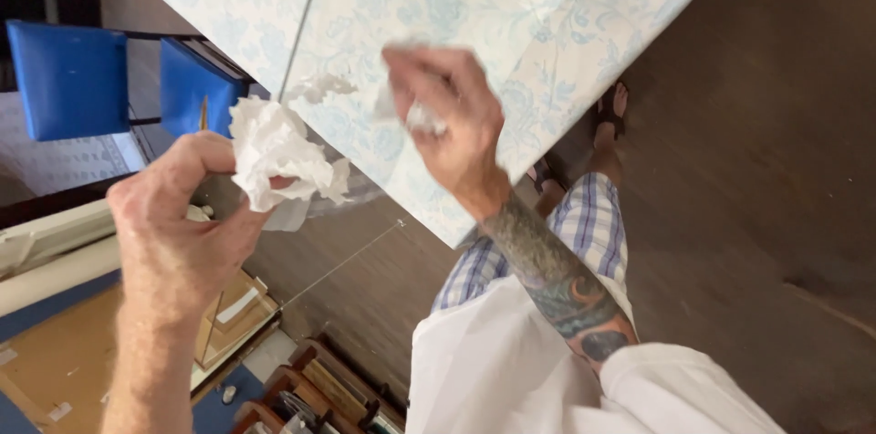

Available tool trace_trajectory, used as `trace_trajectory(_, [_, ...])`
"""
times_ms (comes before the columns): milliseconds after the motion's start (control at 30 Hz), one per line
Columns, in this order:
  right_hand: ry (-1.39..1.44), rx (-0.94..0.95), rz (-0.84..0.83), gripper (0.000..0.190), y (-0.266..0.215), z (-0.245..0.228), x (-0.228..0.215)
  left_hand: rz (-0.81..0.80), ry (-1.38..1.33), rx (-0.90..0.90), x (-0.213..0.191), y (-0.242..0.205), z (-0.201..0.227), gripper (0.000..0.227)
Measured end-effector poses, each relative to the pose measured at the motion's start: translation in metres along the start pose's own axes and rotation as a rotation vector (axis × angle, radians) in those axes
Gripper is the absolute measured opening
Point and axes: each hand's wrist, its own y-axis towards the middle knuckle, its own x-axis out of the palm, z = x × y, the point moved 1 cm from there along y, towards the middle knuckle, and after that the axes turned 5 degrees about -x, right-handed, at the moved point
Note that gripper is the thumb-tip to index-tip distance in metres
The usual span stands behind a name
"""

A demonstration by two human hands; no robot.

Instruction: Cleaning a rectangular glass sheet by spraying it with cleaner and thoroughly wiping the edges and surface with paper towels.

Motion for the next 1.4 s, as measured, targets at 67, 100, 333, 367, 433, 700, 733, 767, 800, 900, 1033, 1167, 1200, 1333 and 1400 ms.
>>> trace_trajectory(67, [-0.009,0.005,0.002,0.031,0.004,0.001,-0.002,0.007,-0.009,0.009,-0.003,0.001,0.005,0.028])
trace_trajectory(100, [-0.022,0.014,-0.002,0.035,0.004,0.002,-0.005,0.010,-0.025,0.015,-0.003,0.002,0.007,0.030])
trace_trajectory(333, [0.132,-0.030,-0.135,0.034,-0.011,-0.001,-0.012,0.014,-0.075,-0.040,-0.001,0.005,0.009,0.027])
trace_trajectory(367, [0.228,0.263,0.068,0.027,-0.008,0.005,-0.016,0.015,-0.091,-0.063,0.001,0.004,0.006,0.030])
trace_trajectory(433, [0.341,0.564,0.274,0.023,-0.005,0.004,-0.012,0.019,-0.089,-0.095,-0.003,0.001,0.009,0.032])
trace_trajectory(700, [0.212,0.037,0.067,0.027,-0.012,-0.019,0.021,0.063,-0.089,-0.121,-0.001,-0.001,0.001,0.038])
trace_trajectory(733, [0.216,0.035,0.067,0.027,-0.011,-0.013,0.020,0.066,-0.087,-0.122,-0.002,-0.001,0.001,0.038])
trace_trajectory(767, [0.206,0.106,0.112,0.030,-0.010,-0.007,0.018,0.071,-0.059,-0.081,-0.002,-0.001,0.001,0.035])
trace_trajectory(800, [0.196,0.182,0.151,0.033,-0.012,-0.002,0.015,0.072,-0.033,-0.045,-0.002,-0.002,0.002,0.033])
trace_trajectory(900, [0.221,0.144,-0.034,0.010,-0.055,-0.015,0.024,0.046,0.024,0.032,0.000,-0.002,-0.004,0.032])
trace_trajectory(1033, [0.243,0.170,-0.107,0.040,-0.039,-0.002,0.018,0.036,0.040,0.046,0.003,-0.004,-0.007,0.030])
trace_trajectory(1167, [0.173,0.152,-0.100,0.062,-0.046,-0.028,0.014,0.039,0.040,0.033,-0.003,-0.001,-0.006,0.030])
trace_trajectory(1200, [0.240,0.098,-0.274,0.062,-0.056,-0.041,0.006,0.033,0.027,0.030,0.000,-0.002,-0.007,0.029])
trace_trajectory(1333, [0.065,0.235,0.007,0.049,-0.045,-0.010,0.024,0.028,0.007,0.033,-0.002,-0.001,-0.010,0.033])
trace_trajectory(1400, [0.240,0.269,-0.045,0.064,-0.049,-0.022,0.027,0.022,-0.016,0.007,0.002,0.000,-0.016,0.029])
